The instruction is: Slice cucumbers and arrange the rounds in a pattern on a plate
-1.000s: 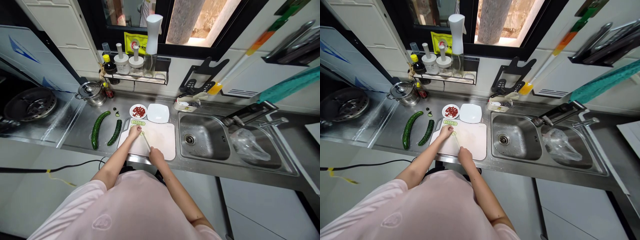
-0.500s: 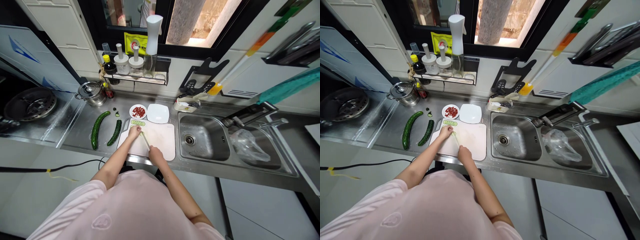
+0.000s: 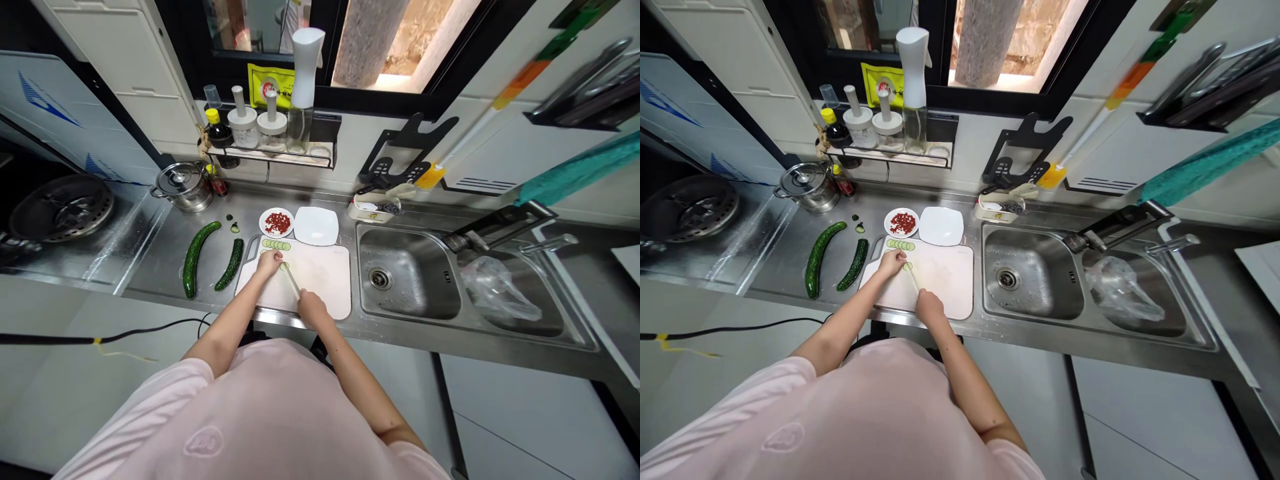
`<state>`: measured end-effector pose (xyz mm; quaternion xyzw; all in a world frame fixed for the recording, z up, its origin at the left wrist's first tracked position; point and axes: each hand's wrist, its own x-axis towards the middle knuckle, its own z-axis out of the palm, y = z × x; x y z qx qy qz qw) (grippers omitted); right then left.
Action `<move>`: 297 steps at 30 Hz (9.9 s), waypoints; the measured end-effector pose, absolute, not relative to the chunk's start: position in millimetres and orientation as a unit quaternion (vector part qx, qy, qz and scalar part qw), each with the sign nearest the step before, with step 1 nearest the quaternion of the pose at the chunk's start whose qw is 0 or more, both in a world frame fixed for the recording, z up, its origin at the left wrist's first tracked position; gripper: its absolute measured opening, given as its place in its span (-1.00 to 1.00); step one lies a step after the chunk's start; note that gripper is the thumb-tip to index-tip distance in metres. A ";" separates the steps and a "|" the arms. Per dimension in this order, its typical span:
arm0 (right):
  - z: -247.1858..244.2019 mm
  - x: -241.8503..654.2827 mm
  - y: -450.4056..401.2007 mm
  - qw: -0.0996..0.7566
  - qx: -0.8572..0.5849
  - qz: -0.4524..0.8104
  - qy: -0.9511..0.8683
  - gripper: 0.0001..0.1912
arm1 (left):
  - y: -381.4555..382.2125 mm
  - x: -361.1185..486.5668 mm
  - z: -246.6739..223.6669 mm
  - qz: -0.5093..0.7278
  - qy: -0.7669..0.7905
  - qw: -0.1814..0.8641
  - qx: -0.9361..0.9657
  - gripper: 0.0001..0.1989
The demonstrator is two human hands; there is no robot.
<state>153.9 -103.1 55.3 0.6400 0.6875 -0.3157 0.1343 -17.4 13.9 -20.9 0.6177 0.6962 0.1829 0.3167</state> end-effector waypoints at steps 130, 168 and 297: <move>53.7 169.5 -131.9 0.130 0.650 -0.327 0.673 -0.75 | 10.9 -16.4 -14.1 0.184 0.703 0.308 0.614 -0.82; 48.1 223.1 -132.3 0.055 0.766 -0.248 0.590 -0.61 | -4.2 -38.6 -5.6 0.261 0.746 0.265 0.552 -0.87; 66.5 196.2 -146.8 0.130 0.652 -0.224 0.713 -0.68 | -2.2 -8.3 -16.1 0.174 0.736 0.278 0.592 -0.89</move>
